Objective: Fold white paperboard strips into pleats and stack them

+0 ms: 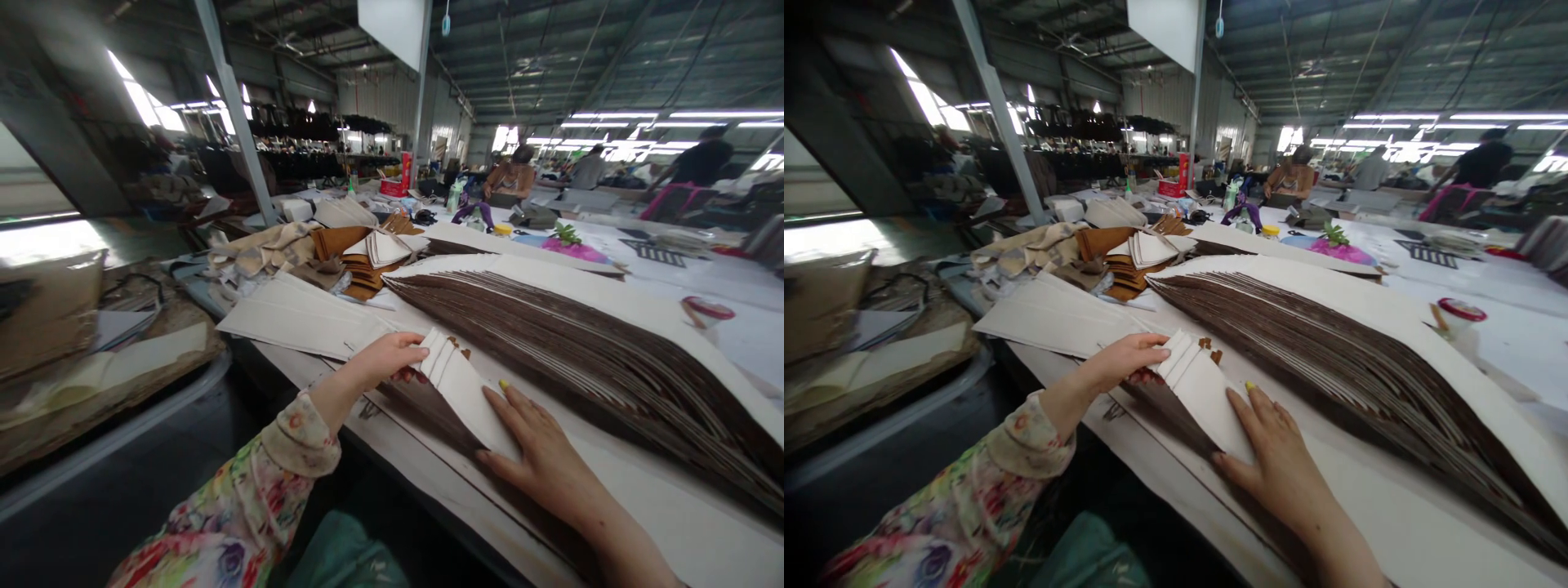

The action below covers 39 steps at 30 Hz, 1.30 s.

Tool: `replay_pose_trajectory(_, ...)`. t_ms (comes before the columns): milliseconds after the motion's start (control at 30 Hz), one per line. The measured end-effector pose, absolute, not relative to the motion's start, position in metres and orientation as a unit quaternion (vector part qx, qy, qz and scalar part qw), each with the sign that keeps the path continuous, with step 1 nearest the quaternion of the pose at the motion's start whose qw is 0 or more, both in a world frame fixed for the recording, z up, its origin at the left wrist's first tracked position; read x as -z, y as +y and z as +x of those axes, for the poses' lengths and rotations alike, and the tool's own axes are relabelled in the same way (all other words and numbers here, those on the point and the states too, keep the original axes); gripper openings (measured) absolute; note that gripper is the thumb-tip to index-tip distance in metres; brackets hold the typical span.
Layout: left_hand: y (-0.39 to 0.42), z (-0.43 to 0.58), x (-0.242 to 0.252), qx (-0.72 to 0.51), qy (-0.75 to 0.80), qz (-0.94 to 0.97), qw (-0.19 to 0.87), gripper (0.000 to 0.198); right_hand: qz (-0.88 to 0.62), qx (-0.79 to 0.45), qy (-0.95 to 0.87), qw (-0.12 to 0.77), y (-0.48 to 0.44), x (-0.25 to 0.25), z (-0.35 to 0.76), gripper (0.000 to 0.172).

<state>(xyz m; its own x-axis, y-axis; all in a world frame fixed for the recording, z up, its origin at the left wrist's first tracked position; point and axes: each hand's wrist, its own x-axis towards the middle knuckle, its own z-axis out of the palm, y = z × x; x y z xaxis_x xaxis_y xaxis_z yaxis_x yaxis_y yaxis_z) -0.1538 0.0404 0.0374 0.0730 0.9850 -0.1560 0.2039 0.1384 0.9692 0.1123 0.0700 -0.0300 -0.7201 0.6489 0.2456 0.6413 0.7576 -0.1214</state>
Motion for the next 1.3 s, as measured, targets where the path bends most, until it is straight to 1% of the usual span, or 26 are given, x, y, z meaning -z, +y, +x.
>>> replay_pose_trajectory(67,0.044,-0.151,-0.041,-0.397,0.535,0.52,0.535,0.041,-0.327,0.004,-0.932,0.154,0.067,0.029,0.112,0.064)
replay_pose_trajectory(133,0.047,-0.15,-0.042,-0.395,0.539,0.525,0.527,0.04,-0.304,0.015,-0.939,0.16,0.063,0.027,0.112,0.058)
replay_pose_trajectory(200,0.047,-0.152,-0.039,-0.388,0.559,0.532,0.504,0.038,-0.285,0.022,-0.946,0.155,0.058,0.027,0.111,0.055)
replay_pose_trajectory(300,0.043,-0.159,-0.027,-0.391,0.6,0.538,0.445,0.033,-0.265,0.035,-0.951,0.154,0.052,0.028,0.108,0.058)
replay_pose_trajectory(400,0.036,-0.167,-0.011,-0.395,0.643,0.552,0.356,0.023,-0.227,0.049,-0.96,0.154,0.052,0.031,0.106,0.059)
replay_pose_trajectory(500,0.03,-0.17,0.002,-0.382,0.671,0.568,0.283,0.018,-0.194,0.073,-0.967,0.146,0.054,0.032,0.105,0.059)
replay_pose_trajectory(633,0.028,-0.166,0.009,-0.369,0.687,0.587,0.219,0.015,-0.182,0.105,-0.968,0.137,0.053,0.031,0.108,0.057)
replay_pose_trajectory(733,0.028,-0.164,0.011,-0.362,0.691,0.595,0.193,0.012,-0.181,0.131,-0.964,0.147,0.051,0.032,0.112,0.056)
replay_pose_trajectory(900,0.025,-0.165,0.015,-0.366,0.699,0.588,0.181,0.009,-0.173,0.159,-0.958,0.164,0.051,0.034,0.117,0.056)
replay_pose_trajectory(1000,0.026,-0.168,0.019,-0.374,0.708,0.567,0.191,0.014,-0.171,0.164,-0.956,0.171,0.051,0.035,0.116,0.054)
replay_pose_trajectory(1067,0.028,-0.171,0.02,-0.375,0.711,0.558,0.206,0.018,-0.174,0.161,-0.956,0.17,0.051,0.036,0.116,0.053)
replay_pose_trajectory(1300,0.039,-0.182,0.01,-0.358,0.699,0.545,0.293,0.018,-0.187,0.146,-0.957,0.164,0.051,0.034,0.114,0.054)
